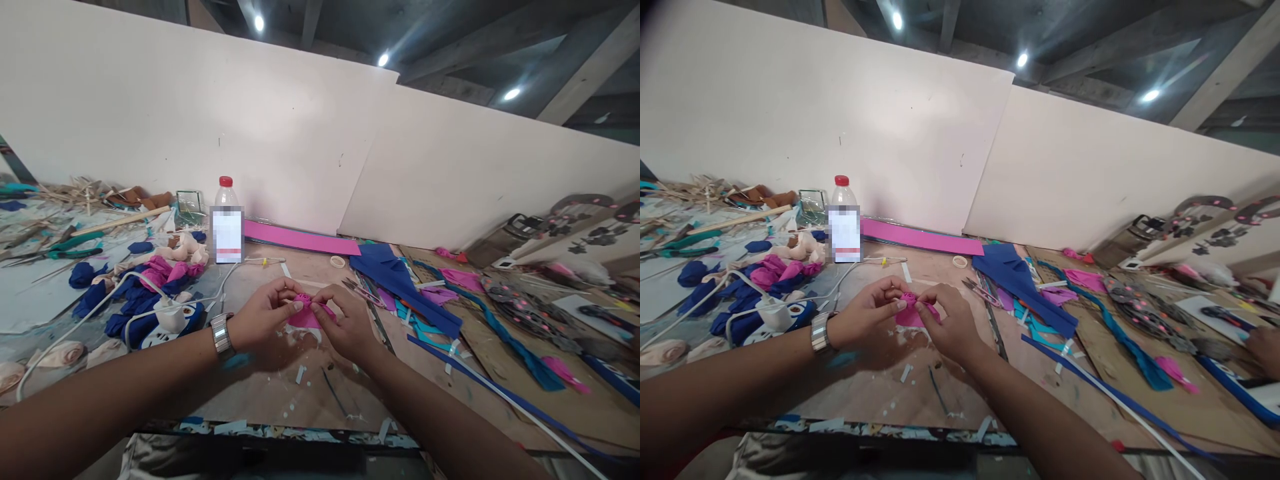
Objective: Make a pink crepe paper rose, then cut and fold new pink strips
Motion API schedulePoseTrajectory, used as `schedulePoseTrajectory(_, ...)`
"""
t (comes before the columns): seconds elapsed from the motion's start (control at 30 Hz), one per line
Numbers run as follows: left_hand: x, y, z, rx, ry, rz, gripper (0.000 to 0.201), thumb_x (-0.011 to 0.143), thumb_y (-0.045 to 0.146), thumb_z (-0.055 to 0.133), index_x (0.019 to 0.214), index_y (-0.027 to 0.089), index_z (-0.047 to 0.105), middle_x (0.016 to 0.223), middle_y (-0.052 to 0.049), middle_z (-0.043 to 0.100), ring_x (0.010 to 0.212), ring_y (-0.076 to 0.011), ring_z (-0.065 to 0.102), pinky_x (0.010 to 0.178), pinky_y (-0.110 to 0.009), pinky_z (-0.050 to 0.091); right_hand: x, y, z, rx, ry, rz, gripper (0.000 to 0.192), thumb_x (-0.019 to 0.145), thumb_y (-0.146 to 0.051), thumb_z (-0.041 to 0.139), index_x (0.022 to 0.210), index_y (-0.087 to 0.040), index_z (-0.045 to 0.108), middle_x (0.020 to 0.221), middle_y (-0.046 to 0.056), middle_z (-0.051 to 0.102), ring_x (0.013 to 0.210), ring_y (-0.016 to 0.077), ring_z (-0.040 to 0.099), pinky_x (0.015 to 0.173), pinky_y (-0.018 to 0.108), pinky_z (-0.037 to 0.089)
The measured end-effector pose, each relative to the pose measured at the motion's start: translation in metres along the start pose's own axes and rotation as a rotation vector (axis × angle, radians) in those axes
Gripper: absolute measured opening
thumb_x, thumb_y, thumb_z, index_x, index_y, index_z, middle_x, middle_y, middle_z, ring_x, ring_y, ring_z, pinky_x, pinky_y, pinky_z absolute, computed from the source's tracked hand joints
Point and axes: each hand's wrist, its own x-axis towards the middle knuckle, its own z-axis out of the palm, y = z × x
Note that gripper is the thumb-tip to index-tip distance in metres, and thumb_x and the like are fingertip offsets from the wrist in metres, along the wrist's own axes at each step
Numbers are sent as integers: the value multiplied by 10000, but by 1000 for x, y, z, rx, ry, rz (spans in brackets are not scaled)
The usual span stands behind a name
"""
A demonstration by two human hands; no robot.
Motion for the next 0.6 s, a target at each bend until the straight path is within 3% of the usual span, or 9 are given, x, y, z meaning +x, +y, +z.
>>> schedulePoseTrajectory(0.4, 0, 4, -2, 344, 38, 38, 304, 916, 393, 662, 1102, 169, 750, 1095, -97, 756, 960, -221, 669, 855, -332, 506, -1, 4, 3, -17, -6, 43, 77, 912, -242, 601, 844, -213, 623, 814, 25, 658, 768, 181, 598, 723, 316, 449)
schedulePoseTrajectory(0.6, -2, 8, 0, 464, 38, 78, 297, 893, 364, 691, 1135, 205, 756, 1092, -62, 770, 894, -192, 674, 757, -278, 497, -1, 2, 4, -11, -24, 78, 86, 910, -262, 613, 842, -213, 632, 821, 29, 676, 773, 185, 612, 734, 319, 453)
